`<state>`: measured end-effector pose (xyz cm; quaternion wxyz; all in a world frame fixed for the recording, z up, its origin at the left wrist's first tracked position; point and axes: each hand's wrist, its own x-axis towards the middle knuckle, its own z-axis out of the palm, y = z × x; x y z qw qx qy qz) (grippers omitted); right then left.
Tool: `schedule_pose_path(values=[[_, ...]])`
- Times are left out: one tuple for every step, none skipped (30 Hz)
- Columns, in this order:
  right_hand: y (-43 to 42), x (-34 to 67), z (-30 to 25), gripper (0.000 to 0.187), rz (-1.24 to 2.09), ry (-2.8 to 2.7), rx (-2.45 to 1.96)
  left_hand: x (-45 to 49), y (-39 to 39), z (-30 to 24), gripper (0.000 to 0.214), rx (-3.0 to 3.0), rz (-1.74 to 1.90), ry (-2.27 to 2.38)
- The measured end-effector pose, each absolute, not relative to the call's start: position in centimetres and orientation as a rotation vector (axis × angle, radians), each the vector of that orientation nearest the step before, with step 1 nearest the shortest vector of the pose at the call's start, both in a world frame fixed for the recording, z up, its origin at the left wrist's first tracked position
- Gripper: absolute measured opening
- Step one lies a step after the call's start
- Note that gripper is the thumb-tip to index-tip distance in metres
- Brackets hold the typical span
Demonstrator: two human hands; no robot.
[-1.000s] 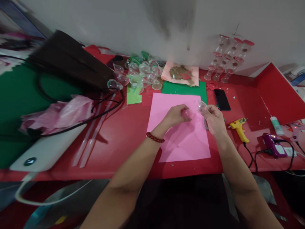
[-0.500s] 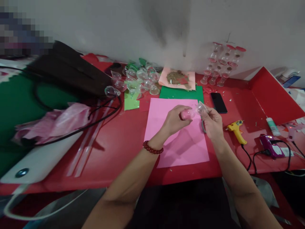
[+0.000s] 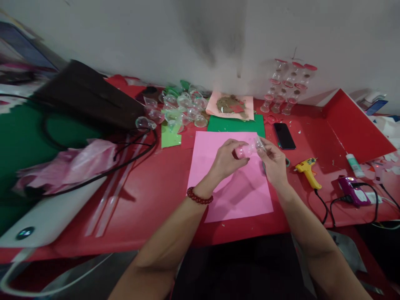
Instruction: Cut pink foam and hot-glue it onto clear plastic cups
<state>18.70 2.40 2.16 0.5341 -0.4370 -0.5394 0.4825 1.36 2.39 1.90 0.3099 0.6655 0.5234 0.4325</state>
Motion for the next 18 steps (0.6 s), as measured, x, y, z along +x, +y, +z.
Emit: schedule_pose_path(values=[[2.4, 18.7, 2.2, 0.033, 1.075, -1.3, -1.02, 1.4, 2.4, 2.0, 0.042, 1.756, 1.145, 1.387], [2.5, 18.7, 2.2, 0.032, 1.0, -1.31, -0.994, 1.4, 2.4, 2.0, 0.042, 1.759, 1.145, 1.389], [2.5, 18.7, 2.1, 0.031, 0.955, -1.324, -0.971, 1.4, 2.4, 2.0, 0.042, 1.765, 1.145, 1.391], [2.6, 18.6, 2.0, 0.03, 0.942, -1.337, -0.956, 1.3, 2.4, 2.0, 0.042, 1.772, 1.145, 1.392], [2.7, 18.6, 1.9, 0.029, 0.938, -1.345, -0.945, 1.3, 2.4, 2.0, 0.041, 1.78, 1.143, 1.391], [2.8, 18.6, 1.7, 0.029, 0.932, -1.35, -0.937, 1.3, 2.4, 2.0, 0.041, 1.789, 1.142, 1.388], [2.9, 18.5, 1.6, 0.029, 0.921, -1.353, -0.933, 1.3, 2.4, 1.9, 0.041, 1.797, 1.144, 1.387], [3.0, 18.5, 1.5, 0.03, 0.907, -1.358, -0.935, 1.3, 2.4, 1.9, 0.041, 1.803, 1.148, 1.387], [3.1, 18.5, 1.3, 0.032, 0.891, -1.366, -0.941, 1.3, 2.5, 1.8, 0.041, 1.81, 1.155, 1.389], [3.1, 18.5, 1.2, 0.033, 0.876, -1.376, -0.949, 1.3, 2.5, 1.6, 0.042, 1.817, 1.162, 1.391], [3.2, 18.5, 1.2, 0.034, 0.86, -1.389, -0.96, 1.3, 2.5, 1.5, 0.042, 1.822, 1.169, 1.394], [3.3, 18.6, 1.1, 0.035, 0.848, -1.403, -0.971, 1.3, 2.5, 1.4, 0.042, 1.825, 1.176, 1.393], [3.3, 18.6, 1.1, 0.035, 0.84, -1.419, -0.98, 1.3, 2.6, 1.3, 0.042, 1.824, 1.187, 1.389], [3.4, 18.7, 1.1, 0.034, 0.832, -1.437, -0.984, 1.3, 2.6, 1.2, 0.042, 1.823, 1.198, 1.383], [3.4, 18.8, 1.2, 0.032, 0.823, -1.458, -0.984, 1.4, 2.5, 1.1, 0.043, 1.822, 1.209, 1.377], [3.4, 18.9, 1.2, 0.03, 0.811, -1.482, -0.981, 1.4, 2.5, 1.1, 0.043, 1.825, 1.219, 1.372], [3.5, 19.0, 1.1, 0.029, 0.796, -1.506, -0.978, 1.4, 2.5, 1.1, 0.043, 1.831, 1.226, 1.369], [3.5, 19.0, 1.1, 0.027, 0.779, -1.528, -0.974, 1.5, 2.5, 1.1, 0.043, 1.839, 1.232, 1.368]])
